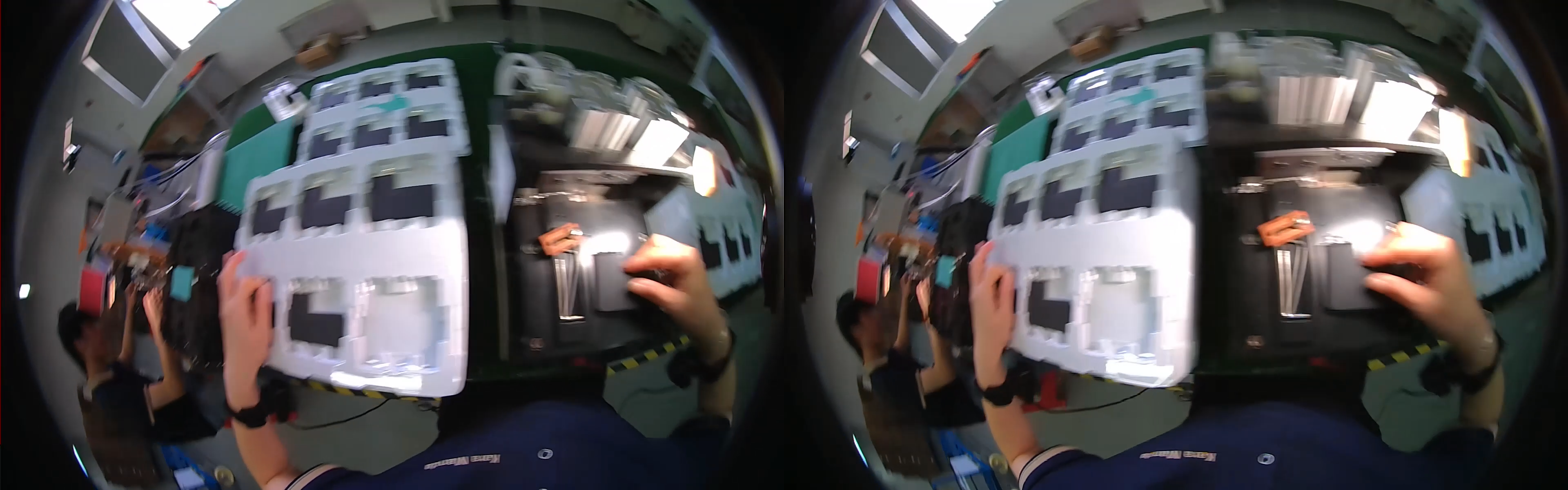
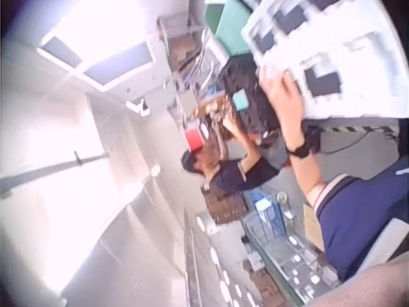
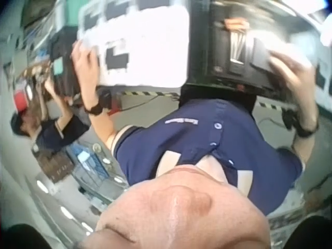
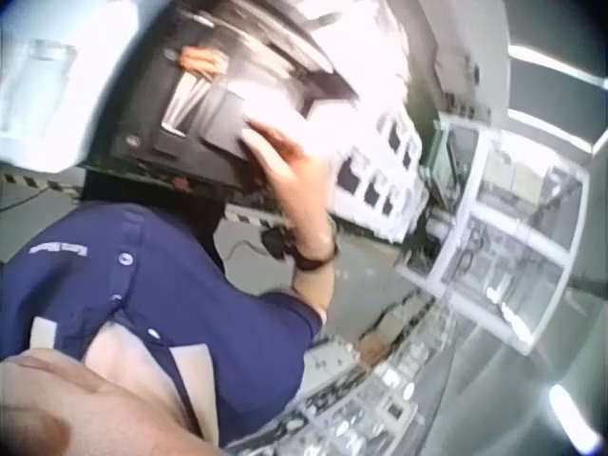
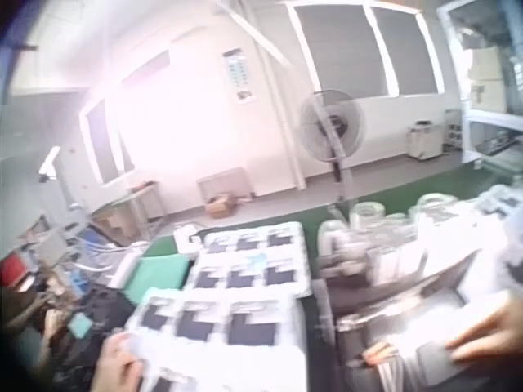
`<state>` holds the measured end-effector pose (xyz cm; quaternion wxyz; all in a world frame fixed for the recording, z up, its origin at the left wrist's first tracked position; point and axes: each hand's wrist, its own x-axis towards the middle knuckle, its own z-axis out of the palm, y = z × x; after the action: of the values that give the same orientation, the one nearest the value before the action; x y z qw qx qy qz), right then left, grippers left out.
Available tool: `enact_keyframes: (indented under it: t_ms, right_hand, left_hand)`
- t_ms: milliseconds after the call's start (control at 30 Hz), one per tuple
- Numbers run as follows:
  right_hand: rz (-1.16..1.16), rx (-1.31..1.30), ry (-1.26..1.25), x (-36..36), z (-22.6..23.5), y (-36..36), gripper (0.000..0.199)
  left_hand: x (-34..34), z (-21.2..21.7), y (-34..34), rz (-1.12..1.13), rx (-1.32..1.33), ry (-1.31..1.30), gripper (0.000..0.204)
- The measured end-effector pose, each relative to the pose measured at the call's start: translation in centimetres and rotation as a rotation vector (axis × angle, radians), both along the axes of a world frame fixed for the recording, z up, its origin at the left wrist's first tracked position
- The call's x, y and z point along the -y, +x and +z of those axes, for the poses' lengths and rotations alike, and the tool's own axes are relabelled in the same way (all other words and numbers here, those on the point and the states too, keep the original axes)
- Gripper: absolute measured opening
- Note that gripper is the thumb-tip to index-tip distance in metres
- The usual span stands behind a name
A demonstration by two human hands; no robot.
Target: Assembling small plastic components using a pneumatic press machine.
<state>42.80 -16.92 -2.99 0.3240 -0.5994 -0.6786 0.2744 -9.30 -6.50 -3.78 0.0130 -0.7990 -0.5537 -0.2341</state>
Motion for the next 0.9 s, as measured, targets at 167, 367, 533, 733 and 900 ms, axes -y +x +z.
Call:
enact_keyframes:
  t_ms: [167,367,533,733,900]
  right_hand:
    - [0.110,0.259,0.322,-2.1,-0.7,-3.3,0.017]
    - [0.159,0.324,0.476,-2.5,-2.3,-3.3,0.022]
    - [0.131,0.539,0.516,-1.9,-1.8,-3.9,0.027]
    - [0.070,0.466,0.475,-2.1,-2.0,-3.6,0.036]
    - [0.170,0.514,0.491,-2.0,-1.8,-3.3,0.046]
  left_hand:
    - [1.0,-0.8,-1.3,0.021,0.012,0.035,0.012]
    - [1.0,-1.3,-1.1,0.123,0.038,0.108,0.017]
    - [1.6,-1.8,-2.2,0.192,0.033,0.057,0.022]
    - [1.7,-2.3,-2.5,0.182,0.068,0.181,0.024]
    - [2.1,-1.7,-2.1,0.187,0.107,0.147,0.019]
